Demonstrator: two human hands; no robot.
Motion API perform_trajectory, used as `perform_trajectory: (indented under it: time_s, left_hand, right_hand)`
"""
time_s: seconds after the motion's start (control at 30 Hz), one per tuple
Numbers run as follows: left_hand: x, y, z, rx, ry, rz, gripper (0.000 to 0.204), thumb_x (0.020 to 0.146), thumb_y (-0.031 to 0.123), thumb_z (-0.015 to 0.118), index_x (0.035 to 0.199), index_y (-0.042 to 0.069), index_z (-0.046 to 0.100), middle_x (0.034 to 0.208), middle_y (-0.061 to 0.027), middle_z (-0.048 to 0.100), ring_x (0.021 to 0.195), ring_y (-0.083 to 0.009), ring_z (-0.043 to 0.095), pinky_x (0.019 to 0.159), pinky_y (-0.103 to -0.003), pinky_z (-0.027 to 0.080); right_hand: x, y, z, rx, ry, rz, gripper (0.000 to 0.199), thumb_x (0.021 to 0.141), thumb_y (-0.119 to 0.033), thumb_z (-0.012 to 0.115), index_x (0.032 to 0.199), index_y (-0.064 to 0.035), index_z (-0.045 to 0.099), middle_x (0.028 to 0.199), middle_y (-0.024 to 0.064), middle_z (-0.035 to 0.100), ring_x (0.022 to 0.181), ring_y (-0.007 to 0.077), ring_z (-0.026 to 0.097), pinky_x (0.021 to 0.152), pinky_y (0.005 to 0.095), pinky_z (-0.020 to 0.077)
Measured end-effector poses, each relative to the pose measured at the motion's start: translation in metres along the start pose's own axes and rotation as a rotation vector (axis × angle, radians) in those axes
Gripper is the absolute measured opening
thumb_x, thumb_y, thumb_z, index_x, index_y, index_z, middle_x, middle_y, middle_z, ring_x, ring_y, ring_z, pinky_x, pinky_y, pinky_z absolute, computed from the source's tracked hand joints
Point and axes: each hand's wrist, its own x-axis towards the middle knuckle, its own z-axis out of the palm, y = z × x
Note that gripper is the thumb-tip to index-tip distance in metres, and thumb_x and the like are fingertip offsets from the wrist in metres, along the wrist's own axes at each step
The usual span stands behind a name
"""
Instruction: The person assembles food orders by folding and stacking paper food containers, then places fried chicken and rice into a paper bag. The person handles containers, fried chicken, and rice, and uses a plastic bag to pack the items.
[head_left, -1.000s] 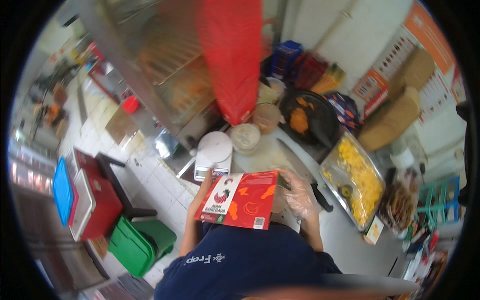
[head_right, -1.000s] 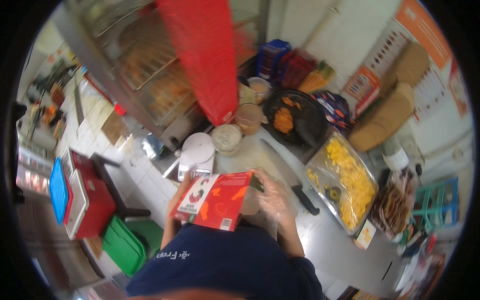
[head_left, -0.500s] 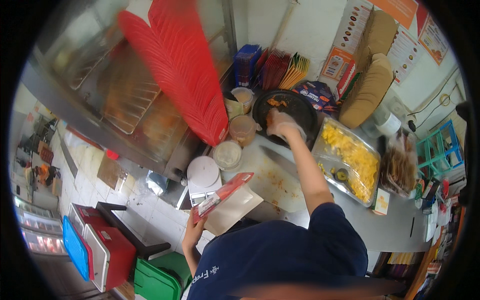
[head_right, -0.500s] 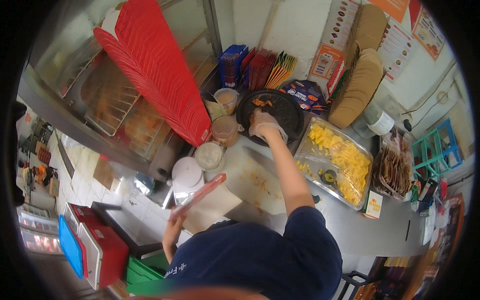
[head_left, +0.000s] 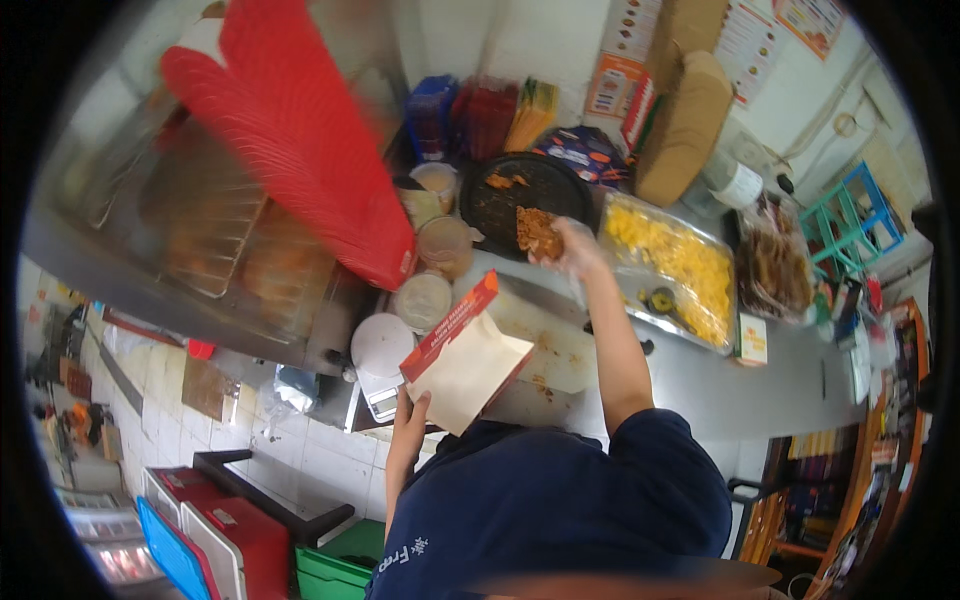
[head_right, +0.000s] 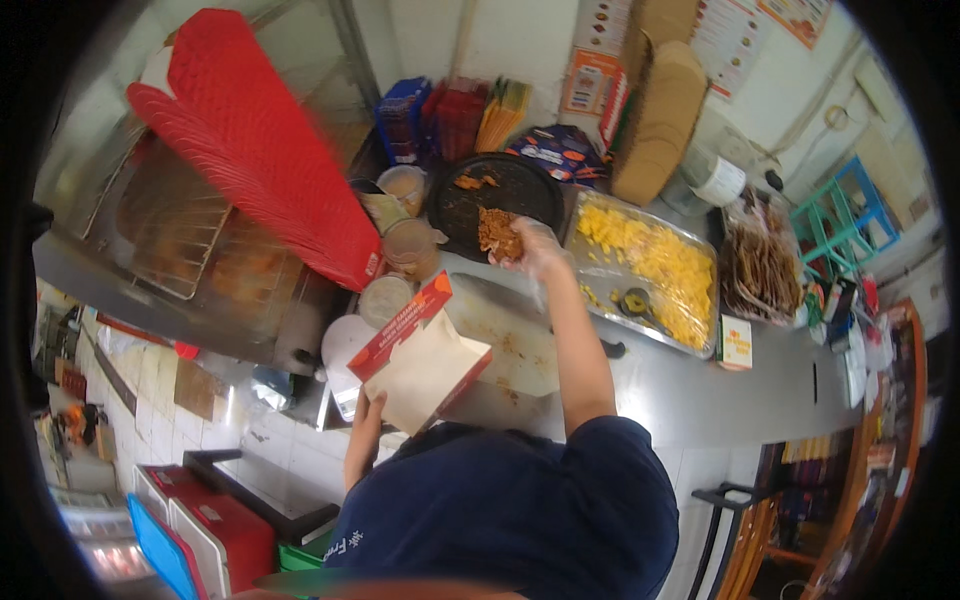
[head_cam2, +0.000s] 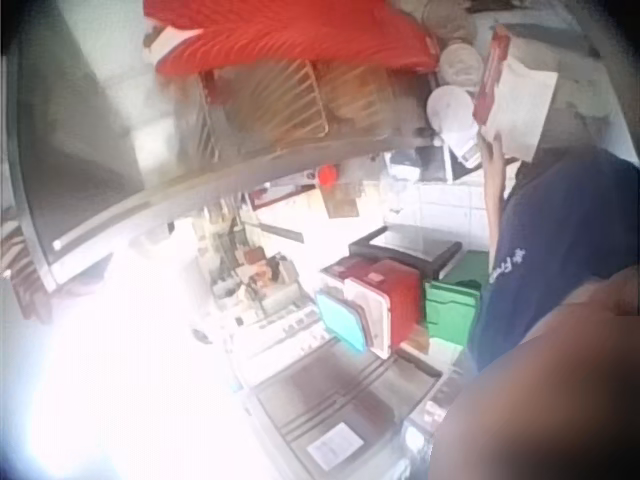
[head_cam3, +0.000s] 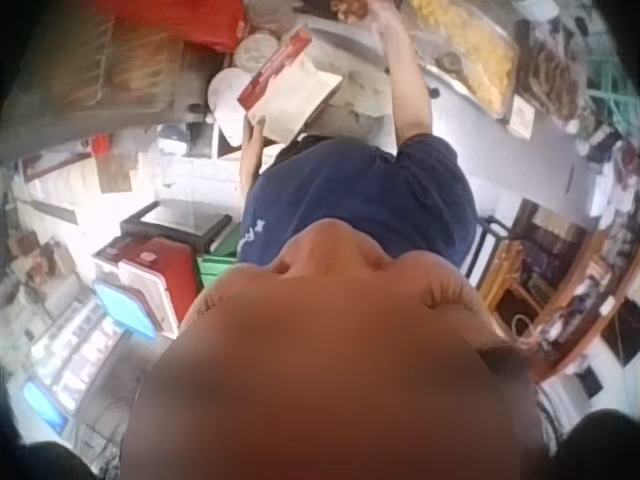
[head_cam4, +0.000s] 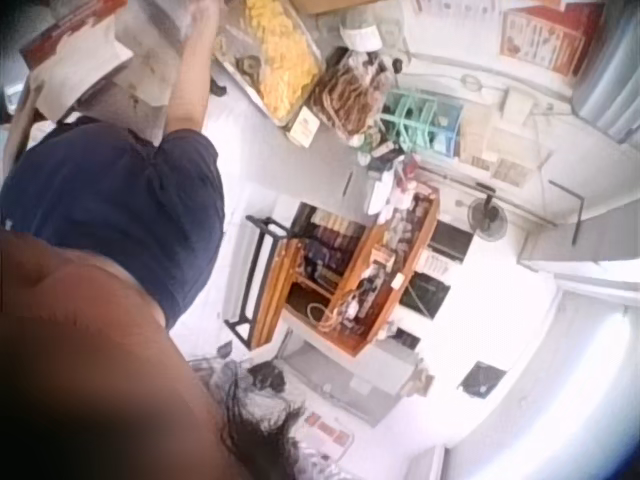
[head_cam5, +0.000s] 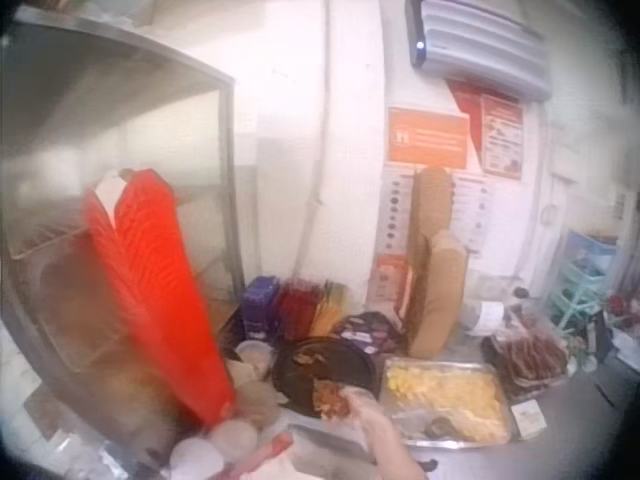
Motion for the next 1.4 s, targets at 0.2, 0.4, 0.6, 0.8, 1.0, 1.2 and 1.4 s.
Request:
perform_trajectory:
  time_s: [0.2, 0.4, 0.6, 0.8, 1.0, 1.2, 1.4]
  left_hand:
    - [0.023, -0.006, 0.038, -0.056, -0.157, -0.138, 0.060, 0.096, 0.031, 0.055, 0.145, 0.009, 0.029, 0.133, -0.0161, 0.050, 0.110, -0.0258, 0.060, 0.075, -0.036, 0.058]
    - [0.041, -0.020, 0.090, 0.075, -0.544, -0.143, 0.058, 0.094, 0.024, 0.050, 0.144, 0.009, 0.026, 0.130, -0.0152, 0.049, 0.111, -0.0286, 0.056, 0.075, -0.042, 0.057]
    - [0.041, -0.057, 0.144, -0.105, -0.725, -0.208, 0.059, 0.085, 0.014, 0.044, 0.142, 0.010, 0.029, 0.132, -0.0154, 0.044, 0.115, -0.0279, 0.051, 0.083, -0.040, 0.053]
    - [0.030, -0.102, 0.219, 0.116, -0.945, -0.125, 0.057, 0.083, 0.008, 0.043, 0.139, 0.008, 0.034, 0.131, -0.0147, 0.045, 0.124, -0.0262, 0.043, 0.103, -0.036, 0.036]
    - [-0.005, -0.116, 0.338, 0.142, -0.889, -0.145, 0.053, 0.094, 0.017, 0.051, 0.141, 0.008, 0.028, 0.133, -0.0178, 0.045, 0.118, -0.0254, 0.049, 0.090, -0.038, 0.047]
    - [-0.034, -0.117, 0.416, 0.217, -0.608, -0.044, 0.063, 0.095, 0.023, 0.060, 0.146, 0.010, 0.025, 0.126, -0.0184, 0.048, 0.102, -0.0214, 0.058, 0.070, -0.033, 0.053]
    - [-0.017, -0.137, 0.393, 0.408, -0.541, 0.145, 0.053, 0.095, 0.022, 0.061, 0.141, 0.009, 0.037, 0.124, -0.0164, 0.050, 0.091, -0.0167, 0.060, 0.071, -0.029, 0.050]
  right_hand:
    - [-0.151, 0.023, -0.048, 0.002, -0.163, -0.166, 0.045, 0.088, -0.026, 0.063, 0.125, -0.0020, 0.055, 0.096, 0.0129, 0.070, 0.069, 0.0221, 0.069, 0.049, 0.0319, 0.0513]
    - [-0.227, 0.038, -0.042, -0.936, 0.004, -0.227, 0.062, 0.081, -0.032, 0.070, 0.134, -0.0070, 0.049, 0.117, 0.0169, 0.064, 0.106, 0.0336, 0.061, 0.089, 0.0387, 0.0493]
    - [-0.307, 0.063, -0.048, -1.110, 0.286, -0.238, 0.052, 0.083, -0.032, 0.065, 0.130, -0.0139, 0.054, 0.117, 0.0171, 0.064, 0.109, 0.0347, 0.059, 0.097, 0.0403, 0.0442]
    - [-0.390, 0.063, -0.121, -1.071, 0.683, -0.008, 0.039, 0.086, -0.033, 0.062, 0.119, -0.0119, 0.064, 0.115, 0.0147, 0.066, 0.108, 0.0330, 0.060, 0.097, 0.0390, 0.0450]
    - [-0.436, 0.069, -0.219, -0.946, 0.830, 0.050, 0.041, 0.085, -0.031, 0.064, 0.122, -0.0118, 0.063, 0.113, 0.0153, 0.067, 0.106, 0.0309, 0.062, 0.095, 0.0388, 0.0469]
    - [-0.453, 0.056, -0.306, -0.977, 0.912, 0.019, 0.043, 0.086, -0.033, 0.062, 0.123, -0.0101, 0.062, 0.113, 0.0167, 0.067, 0.107, 0.0316, 0.062, 0.096, 0.0397, 0.0461]
    - [-0.407, 0.039, -0.352, -1.061, 0.700, 0.110, 0.048, 0.084, -0.030, 0.061, 0.125, -0.0066, 0.059, 0.115, 0.0232, 0.064, 0.107, 0.0369, 0.061, 0.095, 0.0405, 0.0460]
